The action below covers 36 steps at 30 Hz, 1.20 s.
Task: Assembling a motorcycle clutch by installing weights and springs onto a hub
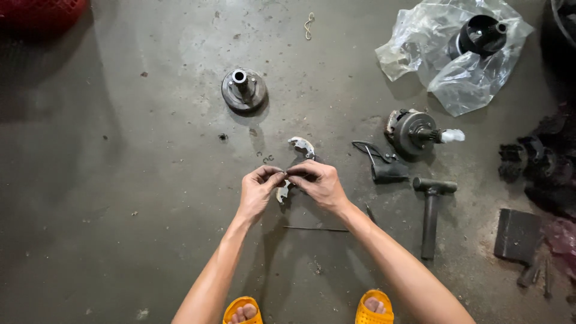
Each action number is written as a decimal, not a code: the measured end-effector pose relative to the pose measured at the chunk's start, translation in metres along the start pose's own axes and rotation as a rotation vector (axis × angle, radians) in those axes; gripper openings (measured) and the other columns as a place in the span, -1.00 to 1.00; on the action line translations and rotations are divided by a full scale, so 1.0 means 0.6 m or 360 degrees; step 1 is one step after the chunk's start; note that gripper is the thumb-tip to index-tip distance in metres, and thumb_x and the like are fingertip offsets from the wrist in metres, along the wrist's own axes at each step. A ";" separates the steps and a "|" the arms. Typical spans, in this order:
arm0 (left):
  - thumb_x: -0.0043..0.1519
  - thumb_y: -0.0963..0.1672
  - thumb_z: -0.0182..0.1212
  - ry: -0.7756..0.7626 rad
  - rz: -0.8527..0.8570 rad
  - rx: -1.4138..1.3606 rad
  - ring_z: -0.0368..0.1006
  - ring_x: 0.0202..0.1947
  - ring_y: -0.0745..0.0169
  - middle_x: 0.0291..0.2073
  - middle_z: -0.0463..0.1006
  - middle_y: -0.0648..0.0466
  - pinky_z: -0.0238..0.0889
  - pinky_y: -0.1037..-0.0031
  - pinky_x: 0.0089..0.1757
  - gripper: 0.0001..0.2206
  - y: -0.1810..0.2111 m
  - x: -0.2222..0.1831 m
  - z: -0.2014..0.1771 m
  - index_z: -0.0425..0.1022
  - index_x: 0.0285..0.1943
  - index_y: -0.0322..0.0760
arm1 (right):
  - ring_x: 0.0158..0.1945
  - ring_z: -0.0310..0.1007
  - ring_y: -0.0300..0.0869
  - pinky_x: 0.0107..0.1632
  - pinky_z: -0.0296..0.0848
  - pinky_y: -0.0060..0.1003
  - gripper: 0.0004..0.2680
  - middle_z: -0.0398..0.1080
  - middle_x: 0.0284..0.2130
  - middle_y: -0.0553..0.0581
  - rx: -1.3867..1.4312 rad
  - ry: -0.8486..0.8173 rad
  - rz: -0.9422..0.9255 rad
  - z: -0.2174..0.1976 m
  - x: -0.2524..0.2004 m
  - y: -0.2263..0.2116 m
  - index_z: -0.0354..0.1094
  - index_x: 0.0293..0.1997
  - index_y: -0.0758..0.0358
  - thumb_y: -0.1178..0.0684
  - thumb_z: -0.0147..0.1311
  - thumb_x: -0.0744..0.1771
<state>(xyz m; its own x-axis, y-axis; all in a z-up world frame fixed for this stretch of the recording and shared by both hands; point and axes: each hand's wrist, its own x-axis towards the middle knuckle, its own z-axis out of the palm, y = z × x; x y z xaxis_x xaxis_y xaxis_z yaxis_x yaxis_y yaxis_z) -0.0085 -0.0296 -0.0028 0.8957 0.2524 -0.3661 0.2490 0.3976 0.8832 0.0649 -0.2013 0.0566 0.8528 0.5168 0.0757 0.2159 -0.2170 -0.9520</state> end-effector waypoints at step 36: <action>0.11 -0.13 0.36 -0.0509 0.1258 0.2429 0.36 -0.11 0.03 -0.17 0.41 0.03 0.26 0.31 -0.13 -0.70 -0.065 0.058 0.093 0.49 0.02 -0.18 | -0.26 0.48 -0.01 -0.21 0.49 -0.15 -0.82 0.33 -0.40 0.06 -0.1319 0.0156 0.0217 -0.065 -0.093 0.110 0.42 -0.15 0.11 -0.10 0.23 0.30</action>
<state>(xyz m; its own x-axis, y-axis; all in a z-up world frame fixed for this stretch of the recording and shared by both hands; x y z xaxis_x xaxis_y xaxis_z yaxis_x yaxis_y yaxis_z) 0.0332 -0.0857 -0.0337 0.9466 -0.2843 0.1523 -0.3201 -0.8865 0.3343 0.0501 -0.2767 0.0010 0.9258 0.3762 0.0375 0.3545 -0.8293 -0.4321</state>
